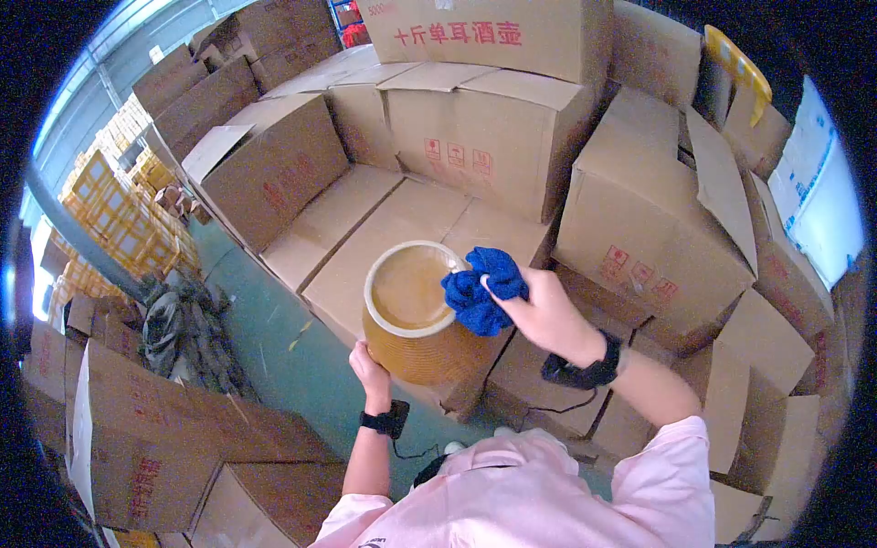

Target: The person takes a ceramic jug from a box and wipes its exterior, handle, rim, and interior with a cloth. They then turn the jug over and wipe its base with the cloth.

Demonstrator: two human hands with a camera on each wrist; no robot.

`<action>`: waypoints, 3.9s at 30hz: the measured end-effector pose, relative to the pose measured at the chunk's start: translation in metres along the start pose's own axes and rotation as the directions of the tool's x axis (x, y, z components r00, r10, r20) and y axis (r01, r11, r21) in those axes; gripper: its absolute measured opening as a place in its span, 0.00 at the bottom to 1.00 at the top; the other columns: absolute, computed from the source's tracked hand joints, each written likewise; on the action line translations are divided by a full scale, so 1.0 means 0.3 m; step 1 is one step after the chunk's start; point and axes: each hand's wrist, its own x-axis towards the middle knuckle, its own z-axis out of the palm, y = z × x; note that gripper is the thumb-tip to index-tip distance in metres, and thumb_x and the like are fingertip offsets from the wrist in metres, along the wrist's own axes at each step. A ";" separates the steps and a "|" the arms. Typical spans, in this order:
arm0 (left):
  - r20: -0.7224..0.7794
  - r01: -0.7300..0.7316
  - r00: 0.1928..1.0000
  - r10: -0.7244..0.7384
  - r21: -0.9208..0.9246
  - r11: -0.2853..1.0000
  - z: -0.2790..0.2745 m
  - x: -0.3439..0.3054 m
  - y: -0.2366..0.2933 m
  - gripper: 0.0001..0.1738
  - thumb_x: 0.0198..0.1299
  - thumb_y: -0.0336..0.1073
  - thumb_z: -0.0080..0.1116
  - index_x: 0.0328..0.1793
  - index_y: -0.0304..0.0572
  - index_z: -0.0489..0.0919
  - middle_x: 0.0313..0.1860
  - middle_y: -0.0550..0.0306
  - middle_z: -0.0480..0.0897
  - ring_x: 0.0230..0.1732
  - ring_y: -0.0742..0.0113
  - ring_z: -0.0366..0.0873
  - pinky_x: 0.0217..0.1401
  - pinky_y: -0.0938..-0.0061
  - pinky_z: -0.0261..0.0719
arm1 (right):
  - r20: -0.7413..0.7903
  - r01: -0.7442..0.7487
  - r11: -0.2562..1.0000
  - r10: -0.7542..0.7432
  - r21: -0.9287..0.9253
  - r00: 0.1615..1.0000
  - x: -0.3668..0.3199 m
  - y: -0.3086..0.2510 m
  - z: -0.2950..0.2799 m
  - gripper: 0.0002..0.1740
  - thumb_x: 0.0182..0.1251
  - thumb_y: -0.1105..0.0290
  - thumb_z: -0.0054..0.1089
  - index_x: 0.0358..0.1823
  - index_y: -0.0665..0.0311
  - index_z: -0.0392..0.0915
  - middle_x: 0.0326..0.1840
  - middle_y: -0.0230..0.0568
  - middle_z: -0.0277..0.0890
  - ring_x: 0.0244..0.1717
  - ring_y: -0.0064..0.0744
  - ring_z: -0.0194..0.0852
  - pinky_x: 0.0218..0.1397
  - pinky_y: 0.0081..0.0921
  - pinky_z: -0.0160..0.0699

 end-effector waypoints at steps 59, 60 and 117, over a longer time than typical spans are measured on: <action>0.073 -0.017 0.997 0.019 -0.017 1.000 -0.010 0.008 -0.054 0.26 0.69 0.40 0.32 0.36 0.25 0.78 0.25 0.46 0.82 0.27 0.65 0.79 0.32 0.68 0.74 | 0.068 0.610 0.399 -0.798 -0.685 0.599 -0.151 0.276 0.322 0.21 0.61 0.63 0.55 0.57 0.54 0.71 0.65 0.41 0.68 0.66 0.41 0.65 0.71 0.41 0.58; 0.105 -0.016 0.994 0.018 -0.025 1.000 -0.017 0.009 -0.060 0.26 0.69 0.40 0.33 0.36 0.25 0.78 0.24 0.46 0.82 0.27 0.65 0.79 0.32 0.68 0.74 | -0.039 0.598 0.504 -0.783 -0.623 0.620 -0.150 0.296 0.322 0.22 0.61 0.64 0.58 0.57 0.55 0.71 0.65 0.43 0.67 0.66 0.44 0.64 0.71 0.42 0.59; 0.135 -0.002 0.990 0.030 -0.203 0.979 -0.005 -0.004 -0.076 0.25 0.70 0.42 0.34 0.39 0.27 0.79 0.25 0.56 0.79 0.24 0.71 0.76 0.22 0.76 0.73 | 0.232 -0.365 0.902 0.314 0.229 0.921 0.232 -0.001 -0.024 0.12 0.69 0.59 0.55 0.40 0.61 0.76 0.36 0.30 0.78 0.37 0.19 0.76 0.41 0.19 0.76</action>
